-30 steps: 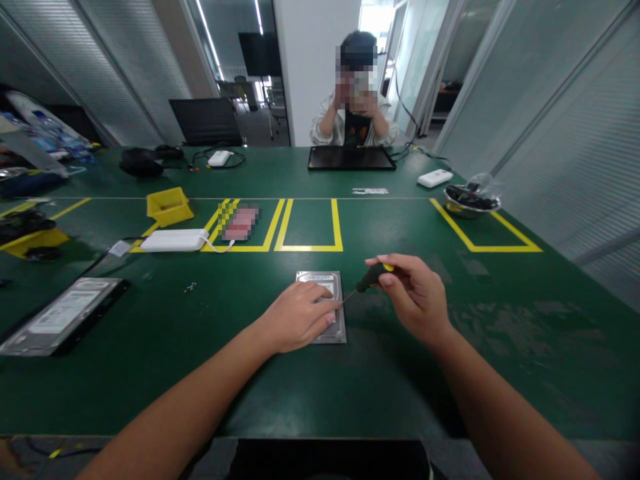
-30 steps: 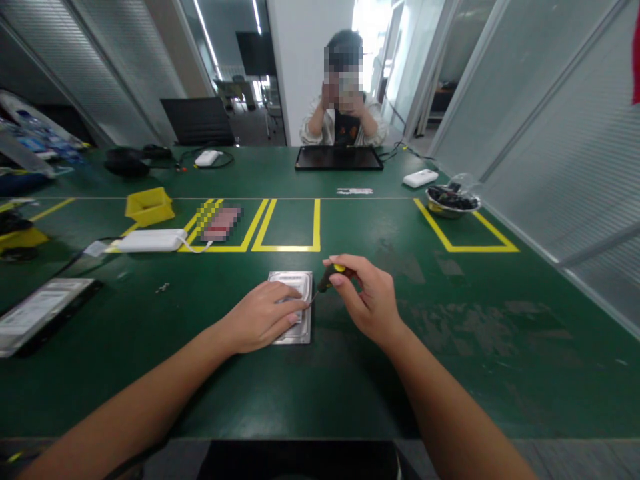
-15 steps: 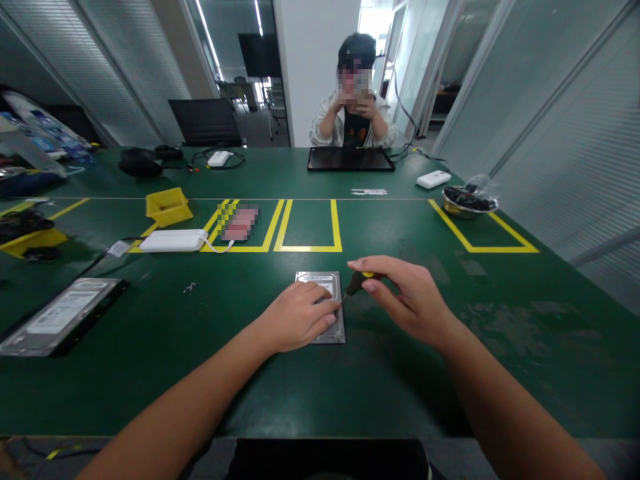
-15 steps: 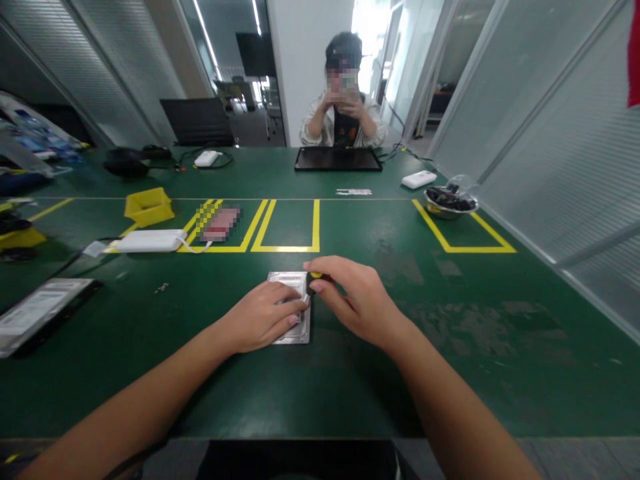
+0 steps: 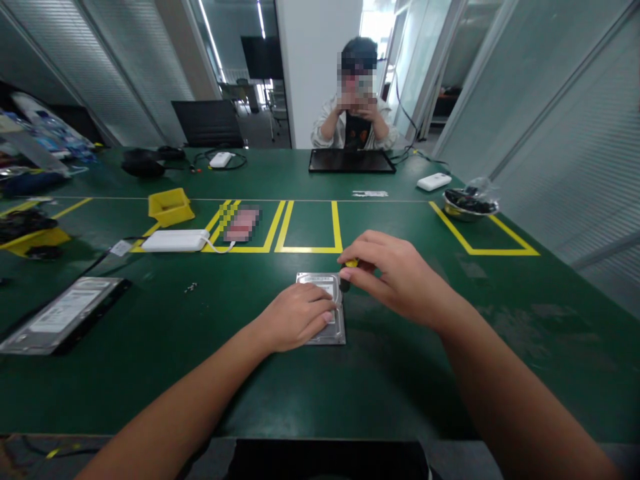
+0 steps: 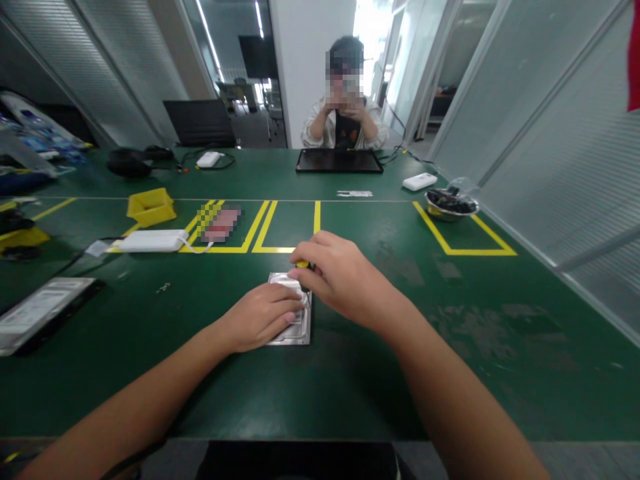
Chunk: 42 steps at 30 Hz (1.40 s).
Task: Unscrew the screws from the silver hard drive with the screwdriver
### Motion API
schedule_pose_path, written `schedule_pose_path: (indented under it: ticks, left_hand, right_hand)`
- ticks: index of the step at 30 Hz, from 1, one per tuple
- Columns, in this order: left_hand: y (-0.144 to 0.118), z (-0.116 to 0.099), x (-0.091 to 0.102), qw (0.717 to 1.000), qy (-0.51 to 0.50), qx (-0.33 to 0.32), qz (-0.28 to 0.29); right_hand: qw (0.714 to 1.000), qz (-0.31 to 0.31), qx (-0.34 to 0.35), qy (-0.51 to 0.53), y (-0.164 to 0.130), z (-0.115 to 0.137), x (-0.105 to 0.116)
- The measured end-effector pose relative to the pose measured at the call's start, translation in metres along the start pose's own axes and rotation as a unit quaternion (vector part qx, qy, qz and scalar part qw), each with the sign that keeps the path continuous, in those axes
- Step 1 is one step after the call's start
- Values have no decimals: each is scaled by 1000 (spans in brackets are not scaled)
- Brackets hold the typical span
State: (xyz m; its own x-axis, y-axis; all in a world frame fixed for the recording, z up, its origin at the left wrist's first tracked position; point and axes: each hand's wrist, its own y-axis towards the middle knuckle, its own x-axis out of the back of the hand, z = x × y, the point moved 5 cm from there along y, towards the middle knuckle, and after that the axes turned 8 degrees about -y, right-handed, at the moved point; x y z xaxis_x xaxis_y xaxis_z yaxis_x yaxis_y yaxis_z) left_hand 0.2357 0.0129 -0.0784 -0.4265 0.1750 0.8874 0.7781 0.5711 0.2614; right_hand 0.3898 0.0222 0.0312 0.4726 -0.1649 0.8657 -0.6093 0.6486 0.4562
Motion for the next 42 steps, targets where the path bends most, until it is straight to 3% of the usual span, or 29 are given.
schedule_pose_path:
  ticks: [6, 19, 42]
  left_hand:
    - [-1, 2, -1, 1000, -4, 4, 3]
    - [-2, 5, -3, 1000, -4, 0, 9]
    - [-2, 2, -5, 1000, 8, 14, 26]
  right_hand:
    - [998, 48, 10, -29, 13, 2, 7]
    - [995, 95, 25, 7, 11, -1, 10]
    - [998, 64, -2, -30, 12, 6, 6]
